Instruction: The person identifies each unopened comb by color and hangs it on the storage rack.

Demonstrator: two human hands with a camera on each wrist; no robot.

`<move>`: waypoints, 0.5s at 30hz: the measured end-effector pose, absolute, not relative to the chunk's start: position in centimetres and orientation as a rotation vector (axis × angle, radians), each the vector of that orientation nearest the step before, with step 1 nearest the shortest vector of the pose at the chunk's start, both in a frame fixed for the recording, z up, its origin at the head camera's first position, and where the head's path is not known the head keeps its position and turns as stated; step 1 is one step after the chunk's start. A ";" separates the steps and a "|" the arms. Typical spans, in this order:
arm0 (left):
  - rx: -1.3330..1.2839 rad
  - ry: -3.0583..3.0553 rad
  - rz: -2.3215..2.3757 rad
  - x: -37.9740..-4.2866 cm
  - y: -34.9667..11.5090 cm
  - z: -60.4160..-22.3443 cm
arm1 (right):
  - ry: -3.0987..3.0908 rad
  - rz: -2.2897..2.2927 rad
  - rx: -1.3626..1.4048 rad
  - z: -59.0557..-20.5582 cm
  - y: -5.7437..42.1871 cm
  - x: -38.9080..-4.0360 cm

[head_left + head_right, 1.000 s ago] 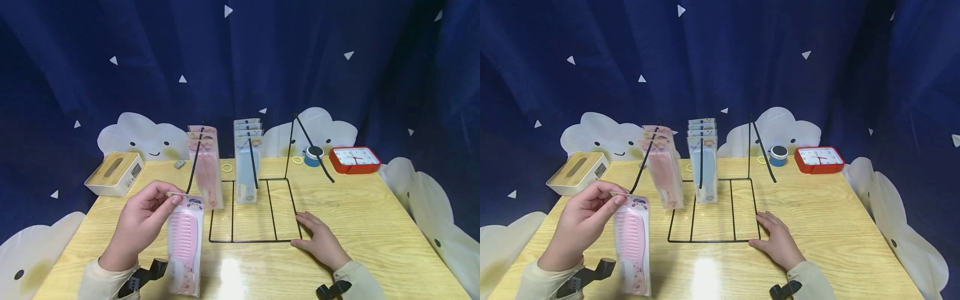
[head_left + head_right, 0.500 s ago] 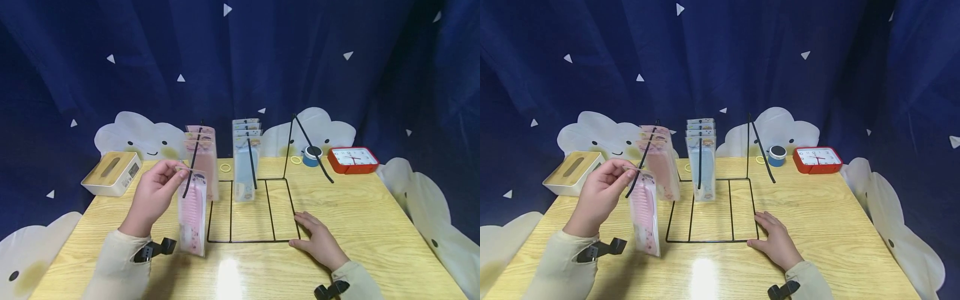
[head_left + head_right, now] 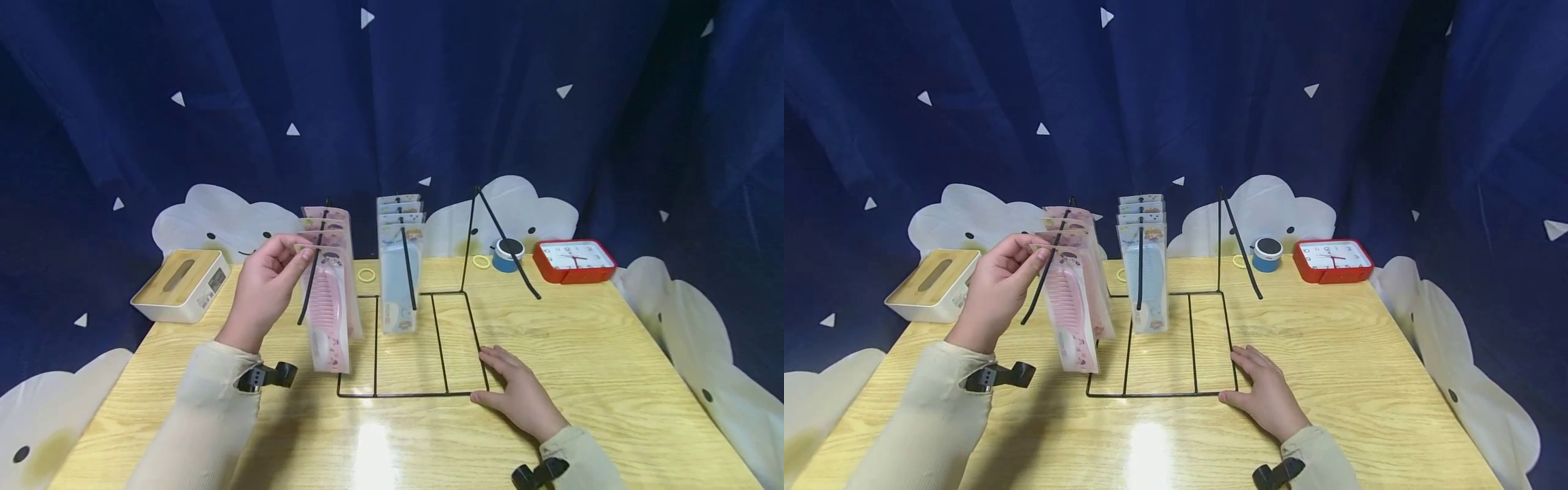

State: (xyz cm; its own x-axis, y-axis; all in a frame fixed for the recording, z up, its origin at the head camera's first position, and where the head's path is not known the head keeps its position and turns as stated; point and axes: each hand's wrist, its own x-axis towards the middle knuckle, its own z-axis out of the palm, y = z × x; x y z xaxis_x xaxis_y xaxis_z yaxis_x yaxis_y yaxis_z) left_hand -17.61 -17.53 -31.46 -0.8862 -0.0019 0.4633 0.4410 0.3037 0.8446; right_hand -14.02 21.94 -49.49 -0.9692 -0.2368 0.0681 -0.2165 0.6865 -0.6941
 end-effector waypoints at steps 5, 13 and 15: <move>-0.388 -2.183 -1.626 -17.6 -17.7 -31.7 | 2.869 -1.169 -0.405 -49.8 21.8 -14.2; -0.439 -2.169 -1.679 -17.8 -18.0 -32.0 | 2.876 -1.152 -0.414 -50.1 22.0 -14.6; -0.454 -2.167 -1.692 -17.9 -18.0 -32.1 | 2.874 -1.154 -0.409 -50.1 22.0 -14.6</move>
